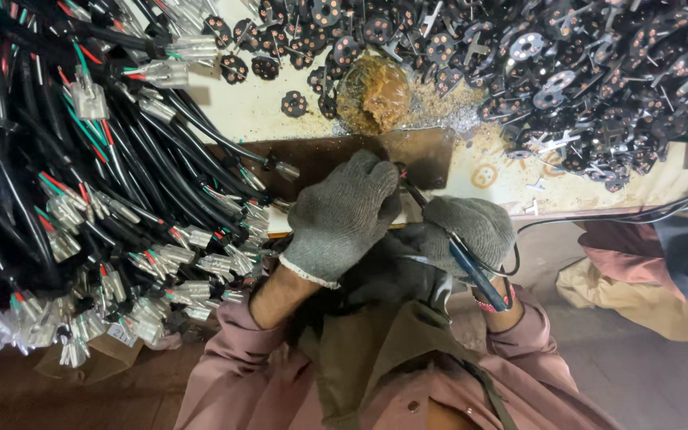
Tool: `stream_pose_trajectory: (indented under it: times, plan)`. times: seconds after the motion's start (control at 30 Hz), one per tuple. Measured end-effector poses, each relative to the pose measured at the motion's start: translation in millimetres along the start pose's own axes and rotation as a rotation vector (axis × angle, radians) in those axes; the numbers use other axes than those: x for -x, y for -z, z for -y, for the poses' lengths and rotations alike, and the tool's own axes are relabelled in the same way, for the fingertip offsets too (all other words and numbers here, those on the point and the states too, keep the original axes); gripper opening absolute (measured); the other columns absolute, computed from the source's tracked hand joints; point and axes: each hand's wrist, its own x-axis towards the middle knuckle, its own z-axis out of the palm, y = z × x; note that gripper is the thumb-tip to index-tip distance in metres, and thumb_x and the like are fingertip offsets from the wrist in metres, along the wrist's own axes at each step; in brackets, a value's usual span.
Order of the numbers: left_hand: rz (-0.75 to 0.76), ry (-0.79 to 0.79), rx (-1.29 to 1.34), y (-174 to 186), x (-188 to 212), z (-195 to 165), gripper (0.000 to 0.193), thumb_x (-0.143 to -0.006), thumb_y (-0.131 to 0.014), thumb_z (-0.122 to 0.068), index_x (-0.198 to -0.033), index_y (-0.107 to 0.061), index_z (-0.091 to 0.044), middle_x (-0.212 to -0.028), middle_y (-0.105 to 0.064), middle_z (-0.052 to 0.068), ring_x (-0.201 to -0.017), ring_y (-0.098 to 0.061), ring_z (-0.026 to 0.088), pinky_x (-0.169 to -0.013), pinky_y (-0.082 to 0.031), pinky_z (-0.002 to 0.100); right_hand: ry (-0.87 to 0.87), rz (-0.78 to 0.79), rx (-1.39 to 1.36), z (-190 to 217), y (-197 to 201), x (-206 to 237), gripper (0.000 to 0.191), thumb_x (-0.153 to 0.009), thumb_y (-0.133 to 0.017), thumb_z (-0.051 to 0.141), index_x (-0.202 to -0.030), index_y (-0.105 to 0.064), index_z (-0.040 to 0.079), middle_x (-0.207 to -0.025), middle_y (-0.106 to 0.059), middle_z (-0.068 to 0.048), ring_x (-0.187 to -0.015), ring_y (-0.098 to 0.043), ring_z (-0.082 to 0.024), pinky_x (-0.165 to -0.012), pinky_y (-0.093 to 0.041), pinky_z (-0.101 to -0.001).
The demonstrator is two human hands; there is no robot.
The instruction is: The person solders electrical wire ends to connectors at a workbench. Holding a soldering iron in one hand and a wire in the other, they solder the exposed wire strands, then set the finished wire aside and pick up the next one, repeating the process.
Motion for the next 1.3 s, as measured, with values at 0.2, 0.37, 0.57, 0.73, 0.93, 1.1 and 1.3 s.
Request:
stream_pose_trajectory:
  times: [0.2,0.37,0.57,0.73,0.93,1.1,1.3]
  plan:
    - [-0.015,-0.022,-0.017,4,-3,0,0.026,-0.087,-0.074,-0.026,-0.108,-0.063,-0.013,-0.098,-0.058,0.008,-0.085,-0.064,0.028,-0.063,-0.052,0.042,-0.011,0.009,0.001,-1,1,5,0.028,-0.082,-0.079,0.015,-0.108,-0.072,0.007,-0.102,-0.075,-0.011,-0.09,-0.074,-0.032,-0.08,-0.059,-0.0427]
    - [-0.055,-0.002,-0.057,0,-2,-3,0.029,-0.086,-0.078,-0.034,-0.103,-0.064,-0.014,-0.094,-0.058,0.006,-0.082,-0.063,0.026,-0.061,-0.051,0.04,0.077,0.131,0.054,-10,6,13,0.032,-0.079,-0.073,0.01,-0.111,-0.073,0.006,-0.111,-0.075,-0.014,-0.101,-0.073,-0.035,-0.086,-0.058,-0.0468]
    - [-0.018,-0.054,0.024,-6,2,10,0.029,-0.09,-0.075,-0.029,-0.113,-0.066,-0.014,-0.101,-0.06,0.005,-0.087,-0.063,0.026,-0.067,-0.053,0.038,0.121,0.122,0.11,-15,6,21,0.034,-0.077,-0.076,0.012,-0.111,-0.073,0.007,-0.112,-0.074,-0.014,-0.102,-0.072,-0.036,-0.087,-0.056,-0.0479]
    - [0.016,-0.022,0.087,-4,5,8,0.03,-0.088,-0.075,-0.031,-0.11,-0.064,-0.014,-0.101,-0.059,0.008,-0.092,-0.063,0.031,-0.072,-0.054,0.044,0.129,0.095,0.066,-12,5,16,0.036,-0.077,-0.078,0.012,-0.111,-0.072,0.005,-0.111,-0.073,-0.013,-0.098,-0.072,-0.036,-0.086,-0.057,-0.0482]
    - [-0.004,-0.005,0.062,-7,2,5,0.029,-0.087,-0.075,-0.03,-0.11,-0.065,-0.016,-0.102,-0.061,0.008,-0.091,-0.065,0.031,-0.07,-0.054,0.045,0.095,0.105,0.07,-5,5,11,0.033,-0.08,-0.08,0.015,-0.11,-0.072,0.005,-0.106,-0.073,-0.013,-0.093,-0.072,-0.036,-0.081,-0.056,-0.0461]
    - [-0.029,0.007,0.034,-11,5,5,0.02,-0.091,-0.075,-0.024,-0.108,-0.066,-0.017,-0.103,-0.061,0.007,-0.092,-0.066,0.029,-0.073,-0.056,0.043,0.085,0.084,0.092,2,5,9,0.03,-0.084,-0.069,0.011,-0.113,-0.072,0.005,-0.11,-0.074,-0.013,-0.099,-0.073,-0.038,-0.087,-0.057,-0.0485]
    - [-0.078,-0.016,0.054,-9,5,1,0.024,-0.087,-0.076,-0.025,-0.105,-0.065,-0.015,-0.103,-0.062,0.007,-0.092,-0.067,0.029,-0.07,-0.055,0.043,0.104,0.064,0.057,4,8,1,0.029,-0.084,-0.072,0.015,-0.111,-0.072,0.005,-0.104,-0.074,-0.014,-0.09,-0.073,-0.036,-0.078,-0.056,-0.0449]
